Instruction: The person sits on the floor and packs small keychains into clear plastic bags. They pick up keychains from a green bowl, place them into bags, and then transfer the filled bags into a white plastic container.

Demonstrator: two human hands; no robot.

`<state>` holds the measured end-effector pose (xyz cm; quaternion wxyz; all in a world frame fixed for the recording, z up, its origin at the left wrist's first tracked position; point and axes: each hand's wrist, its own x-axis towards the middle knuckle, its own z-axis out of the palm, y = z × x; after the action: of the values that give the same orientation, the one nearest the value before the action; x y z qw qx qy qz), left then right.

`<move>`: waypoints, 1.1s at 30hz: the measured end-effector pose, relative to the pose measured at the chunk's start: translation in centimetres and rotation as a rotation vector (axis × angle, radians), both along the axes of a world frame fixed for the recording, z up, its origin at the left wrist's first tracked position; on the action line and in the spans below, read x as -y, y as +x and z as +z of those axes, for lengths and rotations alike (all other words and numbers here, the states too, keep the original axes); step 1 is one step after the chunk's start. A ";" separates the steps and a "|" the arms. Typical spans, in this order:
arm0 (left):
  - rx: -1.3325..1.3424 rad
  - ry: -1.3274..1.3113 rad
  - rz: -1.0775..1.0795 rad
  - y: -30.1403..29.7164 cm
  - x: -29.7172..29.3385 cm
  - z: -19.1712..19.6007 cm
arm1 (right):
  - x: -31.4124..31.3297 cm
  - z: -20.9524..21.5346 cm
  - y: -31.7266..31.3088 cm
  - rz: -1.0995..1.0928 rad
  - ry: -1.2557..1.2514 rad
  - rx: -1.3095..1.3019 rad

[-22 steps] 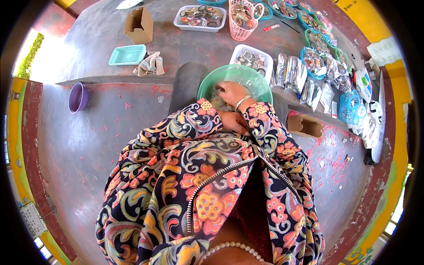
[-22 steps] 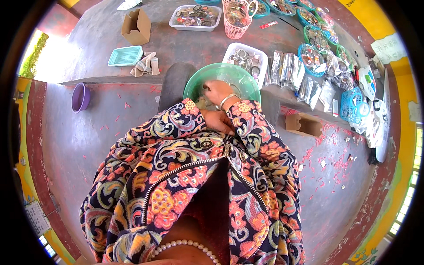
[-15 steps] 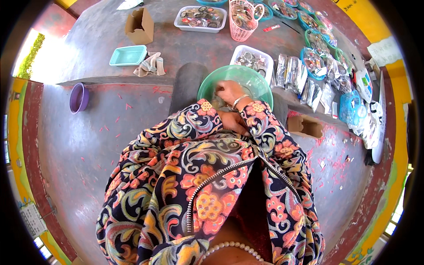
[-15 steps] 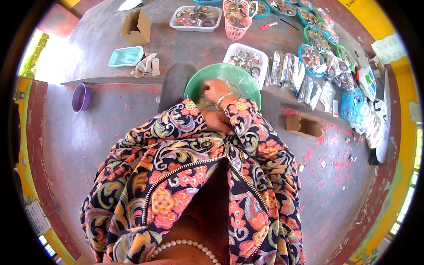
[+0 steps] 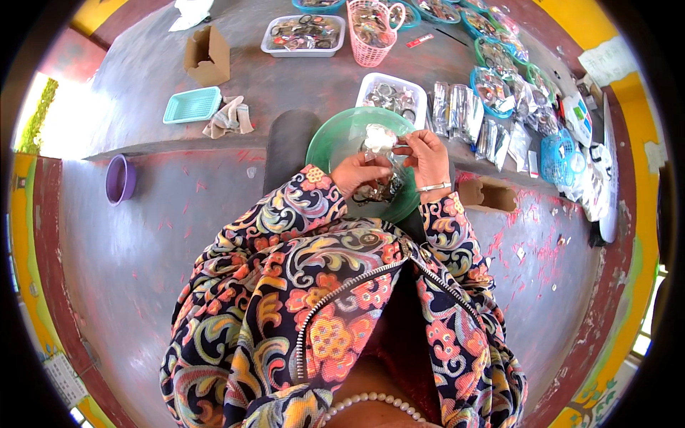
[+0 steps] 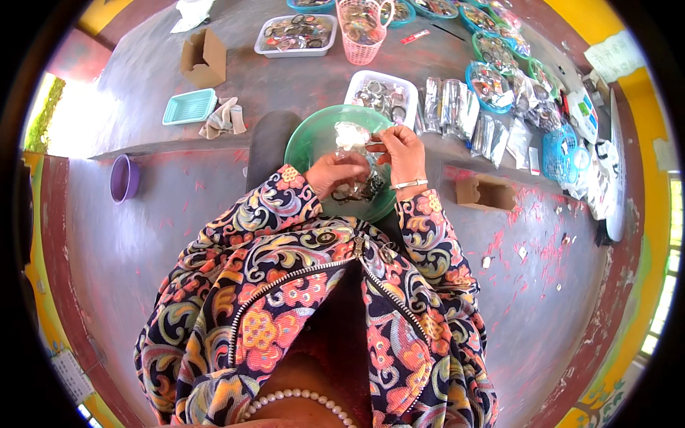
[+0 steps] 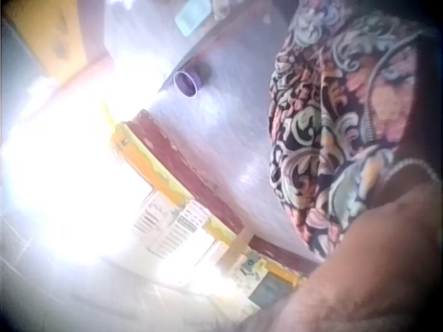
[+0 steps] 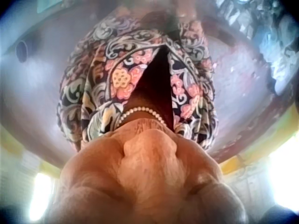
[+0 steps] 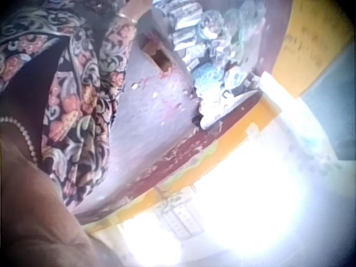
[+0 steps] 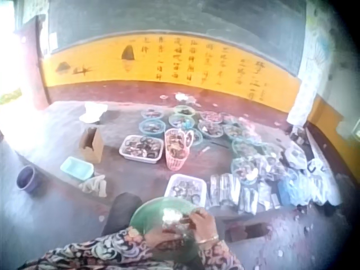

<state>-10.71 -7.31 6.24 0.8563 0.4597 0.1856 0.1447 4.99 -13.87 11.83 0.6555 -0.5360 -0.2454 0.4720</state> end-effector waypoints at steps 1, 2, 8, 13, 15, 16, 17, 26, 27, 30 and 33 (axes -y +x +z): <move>0.030 -0.011 0.059 0.1 0.0 0.2 | 0.3 -0.1 0.1 -0.040 -0.011 0.050; 0.055 -0.025 0.116 0.1 0.3 1.4 | 0.6 -0.2 0.1 -0.080 -0.025 0.095; 0.078 0.020 0.180 0.0 -0.5 0.9 | 1.4 -0.4 -0.5 -0.123 -0.052 0.279; 0.107 -0.062 0.282 -0.2 -0.4 0.8 | 1.4 -0.7 -0.9 -0.086 0.003 0.320; 0.122 -0.095 0.288 -0.3 -0.4 0.9 | 1.4 -1.0 -0.7 -0.074 0.031 0.296; 0.139 -0.122 0.286 -0.3 -0.5 0.7 | 1.4 -1.1 -0.7 -0.069 0.045 0.283; 0.157 -0.149 0.285 -0.3 -0.6 0.7 | 1.5 -1.0 -0.6 -0.062 0.044 0.226; 0.150 -0.228 0.246 -0.5 -0.9 1.0 | 1.6 -1.6 -0.4 -0.021 0.046 -0.100; 0.144 -0.231 0.246 -0.5 -1.0 0.7 | 1.6 -1.4 -0.3 -0.004 0.033 -0.081; 0.128 -0.244 0.236 -0.4 -1.4 -0.3 | 1.4 -1.5 -0.7 -0.016 0.126 0.260; 0.095 -0.240 0.239 -0.5 -1.4 -0.4 | 1.7 -0.1 -1.6 0.019 0.158 0.778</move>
<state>-11.16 -5.92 5.89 0.8895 0.3215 0.2141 0.2441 3.39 -15.58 11.73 0.5483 -0.6204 -0.5161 0.2194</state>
